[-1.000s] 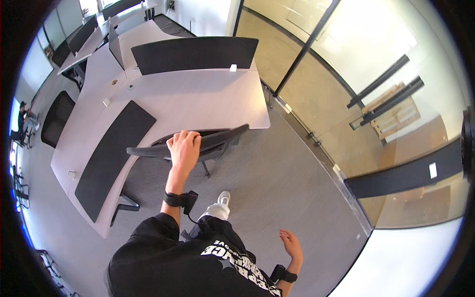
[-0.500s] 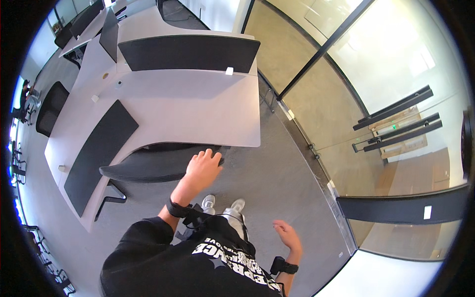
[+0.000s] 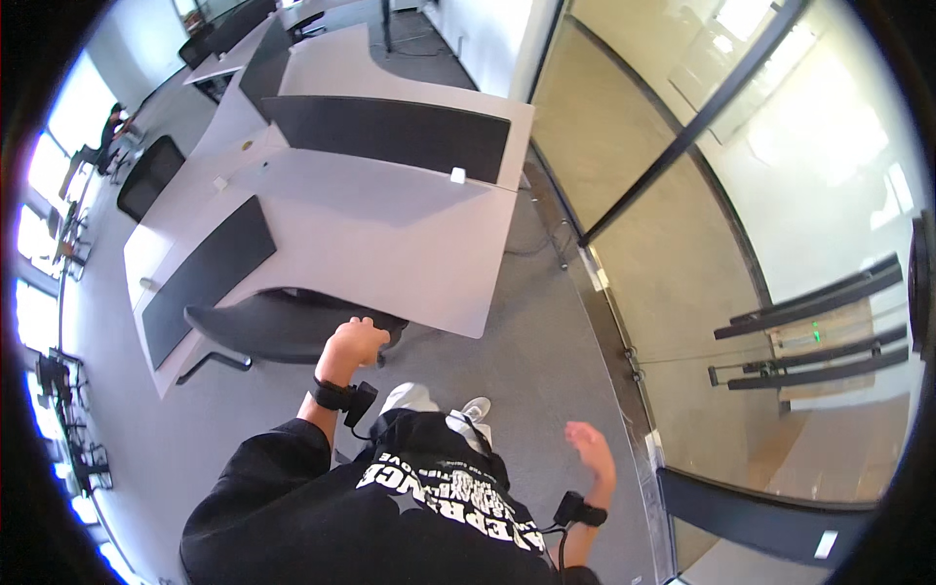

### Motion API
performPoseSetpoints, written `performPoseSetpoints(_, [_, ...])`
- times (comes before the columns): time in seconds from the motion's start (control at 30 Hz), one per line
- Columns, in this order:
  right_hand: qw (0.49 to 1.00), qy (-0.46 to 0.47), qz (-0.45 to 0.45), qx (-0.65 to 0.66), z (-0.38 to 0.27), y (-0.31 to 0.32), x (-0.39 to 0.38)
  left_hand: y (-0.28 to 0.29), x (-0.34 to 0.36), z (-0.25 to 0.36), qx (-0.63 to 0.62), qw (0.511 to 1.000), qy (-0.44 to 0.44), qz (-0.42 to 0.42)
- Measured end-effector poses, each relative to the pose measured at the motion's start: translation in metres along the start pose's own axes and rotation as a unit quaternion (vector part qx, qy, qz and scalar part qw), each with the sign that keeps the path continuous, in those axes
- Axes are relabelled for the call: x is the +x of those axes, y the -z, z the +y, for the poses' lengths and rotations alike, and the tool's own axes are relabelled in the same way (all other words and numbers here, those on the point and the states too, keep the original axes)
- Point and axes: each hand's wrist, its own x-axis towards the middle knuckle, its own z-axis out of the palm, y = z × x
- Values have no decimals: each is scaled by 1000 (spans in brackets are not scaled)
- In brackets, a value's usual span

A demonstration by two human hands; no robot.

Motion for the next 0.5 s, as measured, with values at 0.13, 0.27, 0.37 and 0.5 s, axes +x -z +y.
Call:
performPoseSetpoints(0.13, [987,62,-37,-145,-71,31,77,3,2,-11,-127,990,41,53])
performPoseSetpoints(0.27, [977,88,-88,-172,-153,15,143,28,5,-4,-268,955,111,54])
performPoseSetpoints(0.37, [959,127,-108,-228,-202,-8,190,14,42,-14,-266,957,39,111])
performPoseSetpoints(0.5, [928,186,-164,-278,-274,-41,223,13,83,-33,-271,950,65,140])
